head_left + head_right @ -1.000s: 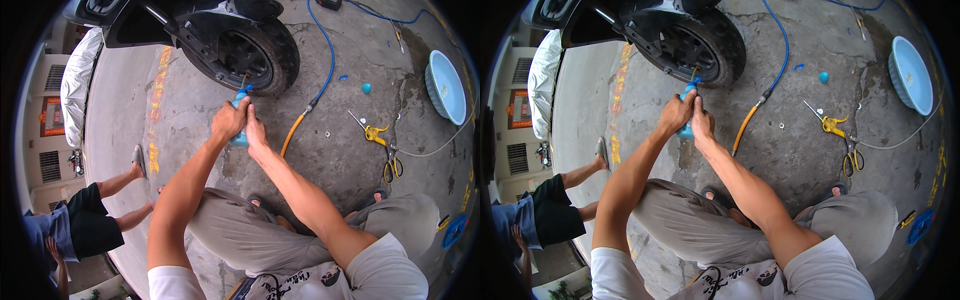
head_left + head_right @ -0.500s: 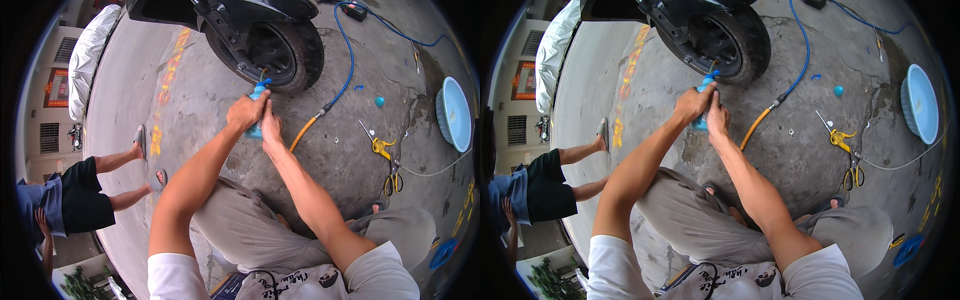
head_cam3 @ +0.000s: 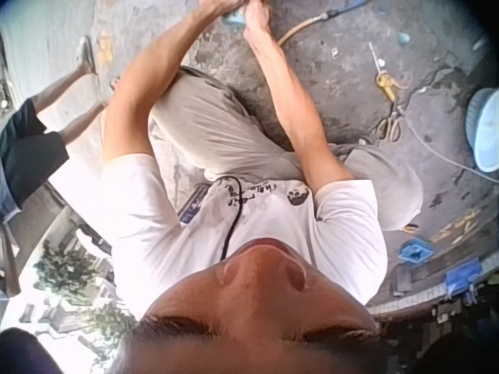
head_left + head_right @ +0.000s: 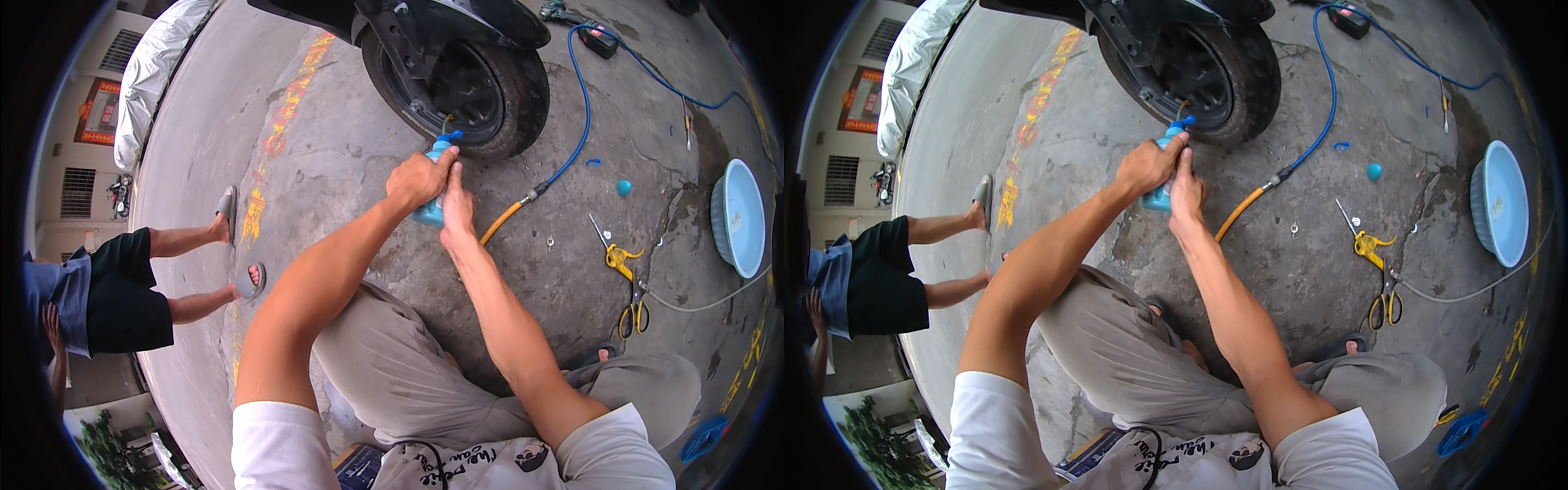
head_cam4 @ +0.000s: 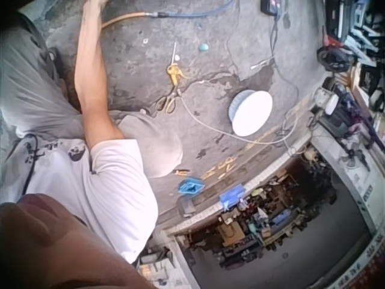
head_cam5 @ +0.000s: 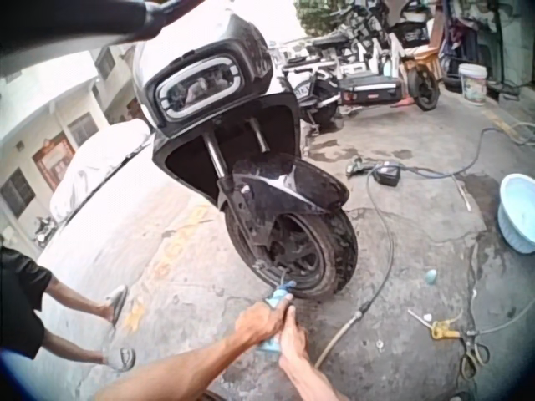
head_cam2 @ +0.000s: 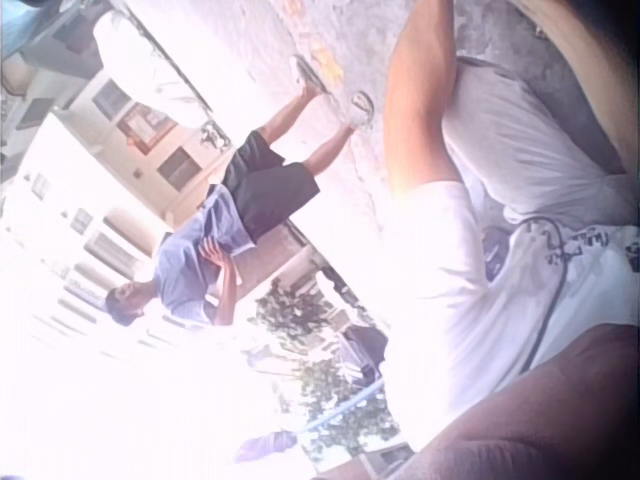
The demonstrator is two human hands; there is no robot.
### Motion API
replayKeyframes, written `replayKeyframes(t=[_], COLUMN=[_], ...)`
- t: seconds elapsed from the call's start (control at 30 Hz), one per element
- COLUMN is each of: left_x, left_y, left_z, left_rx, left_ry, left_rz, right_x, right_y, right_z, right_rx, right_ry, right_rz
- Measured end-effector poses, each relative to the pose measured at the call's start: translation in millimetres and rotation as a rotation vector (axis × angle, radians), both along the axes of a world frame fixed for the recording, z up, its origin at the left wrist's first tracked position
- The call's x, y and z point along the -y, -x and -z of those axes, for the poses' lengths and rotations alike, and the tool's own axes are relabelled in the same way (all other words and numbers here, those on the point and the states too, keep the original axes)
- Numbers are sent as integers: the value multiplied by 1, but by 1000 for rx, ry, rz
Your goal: The person applies liquid from a bottle into a motorcycle tire valve and then attaches an air hose to the valve.
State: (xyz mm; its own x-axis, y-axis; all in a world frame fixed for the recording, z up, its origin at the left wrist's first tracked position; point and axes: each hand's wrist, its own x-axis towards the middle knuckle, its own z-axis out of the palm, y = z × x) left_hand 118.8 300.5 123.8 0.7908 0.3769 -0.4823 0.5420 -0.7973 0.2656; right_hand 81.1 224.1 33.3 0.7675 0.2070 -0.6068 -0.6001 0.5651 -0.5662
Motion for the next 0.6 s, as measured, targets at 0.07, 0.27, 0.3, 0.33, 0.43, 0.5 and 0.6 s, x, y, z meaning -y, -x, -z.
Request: replayKeyframes(t=[0.07, 0.27, 0.3, 0.33, 0.43, 0.5, 0.6], left_x=[4, -3, 0, 2, 3, 2, 0], left_y=[-1, 1, 2, 2, 0, 0, -1], left_z=[0, 3, 3, 1, 2, 4, 5], left_rx=[5, 20, 46, 72, 73, 75, 65], left_ry=[2, -10, 10, 28, 32, 33, 38], left_rz=[8, 42, 38, 34, 28, 27, 23], right_x=[3, 9, 11, 12, 14, 14, 12], right_y=[-1, 7, 6, 6, 4, 3, 3], right_z=[-1, -32, -33, -34, -30, -27, -23], right_rx=[17, -5, -7, -15, -27, -32, -40], right_ry=[-2, 74, 75, 65, 64, 73, 65], right_rz=[24, 18, 26, 38, 41, 29, 42])
